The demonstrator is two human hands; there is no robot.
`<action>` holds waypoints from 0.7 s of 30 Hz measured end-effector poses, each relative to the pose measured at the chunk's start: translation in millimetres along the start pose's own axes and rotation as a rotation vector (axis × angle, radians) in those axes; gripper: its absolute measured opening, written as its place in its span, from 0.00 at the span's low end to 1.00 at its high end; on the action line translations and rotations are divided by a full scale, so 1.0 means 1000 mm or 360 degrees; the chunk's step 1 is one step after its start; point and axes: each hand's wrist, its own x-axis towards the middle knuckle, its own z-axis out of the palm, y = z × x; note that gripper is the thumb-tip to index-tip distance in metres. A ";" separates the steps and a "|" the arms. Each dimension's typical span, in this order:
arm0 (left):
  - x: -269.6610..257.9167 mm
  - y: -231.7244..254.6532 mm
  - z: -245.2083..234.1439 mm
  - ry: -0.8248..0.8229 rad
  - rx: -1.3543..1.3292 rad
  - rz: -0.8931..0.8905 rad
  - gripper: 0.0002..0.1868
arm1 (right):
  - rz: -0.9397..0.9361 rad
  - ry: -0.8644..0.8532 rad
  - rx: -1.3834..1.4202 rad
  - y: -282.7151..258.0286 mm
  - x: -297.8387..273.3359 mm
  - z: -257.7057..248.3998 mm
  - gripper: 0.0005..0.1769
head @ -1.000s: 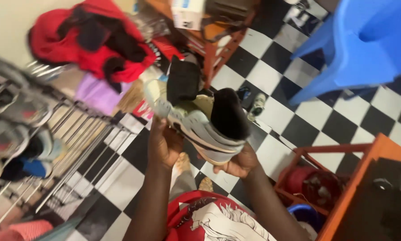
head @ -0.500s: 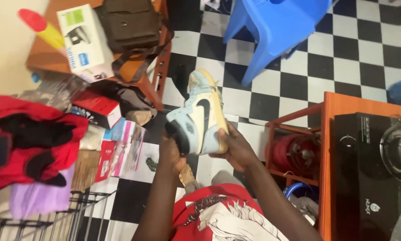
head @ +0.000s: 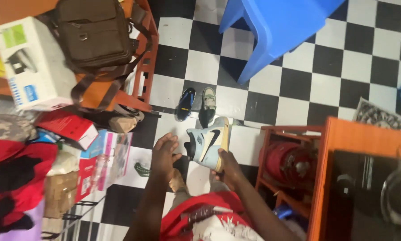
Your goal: Picking up sneakers from a metal rack, inspecting them, and placing them on the floor.
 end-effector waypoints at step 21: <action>0.358 -0.126 0.059 0.0166 -0.0263 -0.0220 0.30 | 0.0344 0.0261 -0.0381 -0.068 0.595 -0.053 0.16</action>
